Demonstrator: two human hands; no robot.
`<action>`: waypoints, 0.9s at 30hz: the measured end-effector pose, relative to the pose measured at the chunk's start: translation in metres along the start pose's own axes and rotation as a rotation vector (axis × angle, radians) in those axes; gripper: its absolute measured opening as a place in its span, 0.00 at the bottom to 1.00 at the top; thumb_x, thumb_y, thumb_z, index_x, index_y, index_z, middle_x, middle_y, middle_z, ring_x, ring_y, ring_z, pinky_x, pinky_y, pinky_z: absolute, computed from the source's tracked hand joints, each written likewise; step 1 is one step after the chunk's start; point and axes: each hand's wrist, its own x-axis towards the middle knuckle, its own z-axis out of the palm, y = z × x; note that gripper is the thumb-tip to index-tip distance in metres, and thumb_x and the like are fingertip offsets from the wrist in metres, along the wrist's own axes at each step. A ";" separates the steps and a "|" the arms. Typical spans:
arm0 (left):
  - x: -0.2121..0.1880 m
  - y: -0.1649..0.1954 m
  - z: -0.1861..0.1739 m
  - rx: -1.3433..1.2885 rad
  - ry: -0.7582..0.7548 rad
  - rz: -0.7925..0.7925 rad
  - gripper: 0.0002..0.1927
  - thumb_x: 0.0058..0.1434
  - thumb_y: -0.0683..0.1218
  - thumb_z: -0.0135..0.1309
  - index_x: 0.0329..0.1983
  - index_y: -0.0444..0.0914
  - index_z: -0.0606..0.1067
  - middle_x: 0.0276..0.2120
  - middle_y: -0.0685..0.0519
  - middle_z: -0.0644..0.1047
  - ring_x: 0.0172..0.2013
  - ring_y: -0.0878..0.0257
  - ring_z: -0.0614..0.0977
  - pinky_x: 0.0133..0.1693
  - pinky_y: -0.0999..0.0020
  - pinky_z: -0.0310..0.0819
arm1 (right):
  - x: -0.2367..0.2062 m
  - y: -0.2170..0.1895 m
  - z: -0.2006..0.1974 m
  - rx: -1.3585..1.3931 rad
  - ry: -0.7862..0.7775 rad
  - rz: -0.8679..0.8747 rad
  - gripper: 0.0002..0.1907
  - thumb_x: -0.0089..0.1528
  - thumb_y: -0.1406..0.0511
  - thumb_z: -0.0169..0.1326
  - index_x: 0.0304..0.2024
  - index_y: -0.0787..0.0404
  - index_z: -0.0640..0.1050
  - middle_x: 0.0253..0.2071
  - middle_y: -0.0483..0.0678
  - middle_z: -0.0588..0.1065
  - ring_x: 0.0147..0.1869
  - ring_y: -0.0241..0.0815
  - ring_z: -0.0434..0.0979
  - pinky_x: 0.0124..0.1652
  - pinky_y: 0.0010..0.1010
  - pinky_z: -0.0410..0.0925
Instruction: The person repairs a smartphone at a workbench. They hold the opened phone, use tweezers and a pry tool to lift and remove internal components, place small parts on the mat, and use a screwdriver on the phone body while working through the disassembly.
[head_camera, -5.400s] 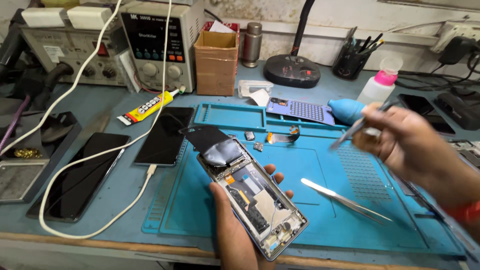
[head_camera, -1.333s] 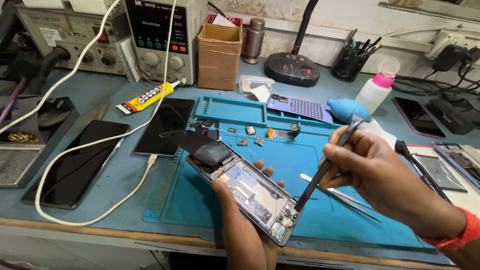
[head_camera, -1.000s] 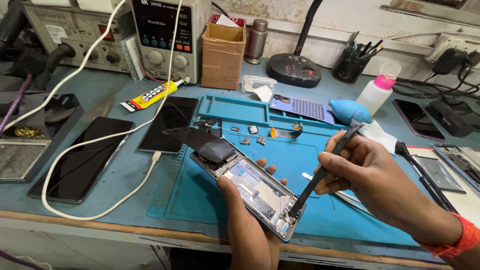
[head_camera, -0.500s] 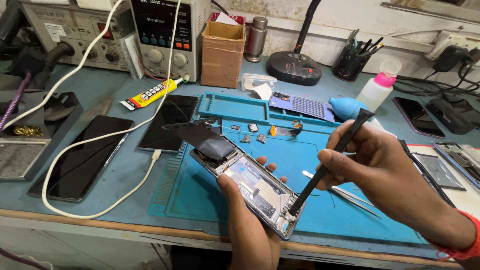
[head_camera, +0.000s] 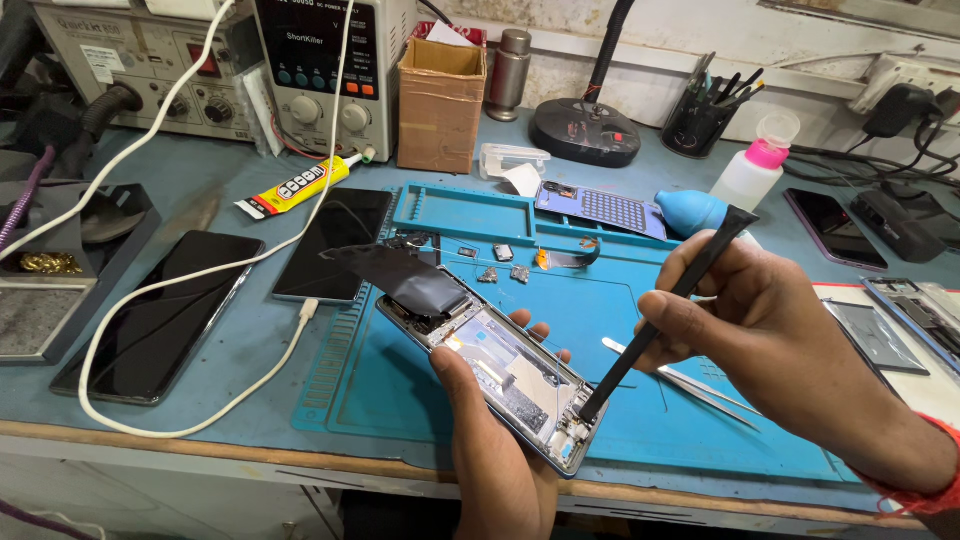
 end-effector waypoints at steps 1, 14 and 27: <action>0.000 0.000 0.000 0.011 0.005 -0.011 0.42 0.61 0.72 0.27 0.71 0.45 0.58 0.58 0.47 0.73 0.57 0.54 0.76 0.58 0.53 0.73 | 0.000 0.000 0.000 -0.007 0.004 0.003 0.10 0.67 0.65 0.59 0.42 0.67 0.74 0.34 0.52 0.80 0.38 0.42 0.87 0.39 0.34 0.81; -0.003 0.003 0.002 0.035 0.002 -0.028 0.43 0.61 0.74 0.28 0.72 0.45 0.58 0.58 0.47 0.72 0.56 0.53 0.76 0.56 0.53 0.75 | -0.002 0.000 0.007 0.052 -0.023 -0.064 0.08 0.66 0.68 0.59 0.41 0.69 0.75 0.33 0.53 0.79 0.37 0.42 0.87 0.38 0.35 0.83; -0.003 0.003 0.001 0.020 -0.009 -0.027 0.42 0.61 0.72 0.27 0.72 0.45 0.58 0.55 0.48 0.72 0.55 0.54 0.76 0.55 0.53 0.75 | -0.002 0.000 0.007 0.027 -0.009 -0.070 0.08 0.67 0.68 0.58 0.41 0.69 0.74 0.33 0.51 0.79 0.38 0.41 0.88 0.39 0.34 0.83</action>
